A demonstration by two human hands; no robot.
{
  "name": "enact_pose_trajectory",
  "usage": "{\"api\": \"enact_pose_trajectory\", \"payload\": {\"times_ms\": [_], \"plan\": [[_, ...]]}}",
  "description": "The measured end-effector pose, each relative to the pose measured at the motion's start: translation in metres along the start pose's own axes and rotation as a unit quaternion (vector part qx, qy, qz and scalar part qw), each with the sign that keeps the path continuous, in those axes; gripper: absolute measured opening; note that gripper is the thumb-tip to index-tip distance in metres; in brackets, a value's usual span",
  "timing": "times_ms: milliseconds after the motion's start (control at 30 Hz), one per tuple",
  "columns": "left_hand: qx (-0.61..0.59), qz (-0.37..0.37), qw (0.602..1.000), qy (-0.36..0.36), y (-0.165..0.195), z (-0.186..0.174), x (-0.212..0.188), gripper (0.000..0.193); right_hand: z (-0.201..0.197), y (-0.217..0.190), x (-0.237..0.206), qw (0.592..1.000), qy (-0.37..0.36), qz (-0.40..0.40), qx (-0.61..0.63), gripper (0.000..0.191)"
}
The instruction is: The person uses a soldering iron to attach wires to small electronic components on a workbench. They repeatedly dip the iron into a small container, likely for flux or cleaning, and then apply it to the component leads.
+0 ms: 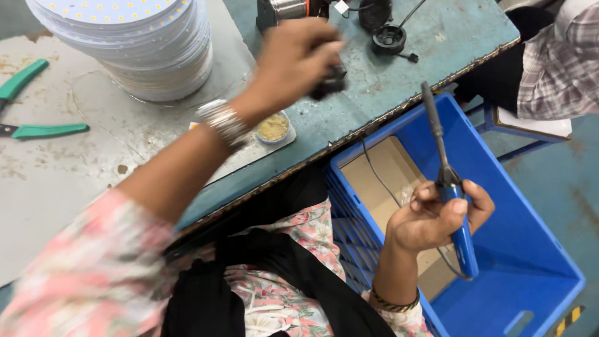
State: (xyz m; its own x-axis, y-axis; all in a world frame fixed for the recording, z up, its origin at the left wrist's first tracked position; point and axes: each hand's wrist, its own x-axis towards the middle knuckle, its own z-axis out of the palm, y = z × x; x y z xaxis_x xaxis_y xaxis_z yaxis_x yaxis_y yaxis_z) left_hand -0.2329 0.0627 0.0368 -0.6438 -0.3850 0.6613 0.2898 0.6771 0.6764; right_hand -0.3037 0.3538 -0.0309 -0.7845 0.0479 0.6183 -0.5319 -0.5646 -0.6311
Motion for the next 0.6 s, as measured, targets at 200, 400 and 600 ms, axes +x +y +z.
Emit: {"api": "enact_pose_trajectory", "payload": {"times_ms": [200, 400, 600], "plan": [[0.076, -0.069, 0.991, 0.085, -0.093, 0.151, 0.067, 0.015, -0.031, 0.001, 0.011, 0.999, 0.004, -0.019, -0.049, 0.04], [0.061, -0.211, 0.975, 0.046, -0.089, 0.186, 0.052, 0.1, -0.043, 0.014, 0.02, 0.997, 0.006, -0.018, -0.069, 0.041], [0.283, -0.083, 0.95, -0.105, -0.054, 0.2, 0.02, 0.095, -0.044, 0.029, 0.023, 0.998, 0.0, -0.011, -0.061, 0.043]]}}
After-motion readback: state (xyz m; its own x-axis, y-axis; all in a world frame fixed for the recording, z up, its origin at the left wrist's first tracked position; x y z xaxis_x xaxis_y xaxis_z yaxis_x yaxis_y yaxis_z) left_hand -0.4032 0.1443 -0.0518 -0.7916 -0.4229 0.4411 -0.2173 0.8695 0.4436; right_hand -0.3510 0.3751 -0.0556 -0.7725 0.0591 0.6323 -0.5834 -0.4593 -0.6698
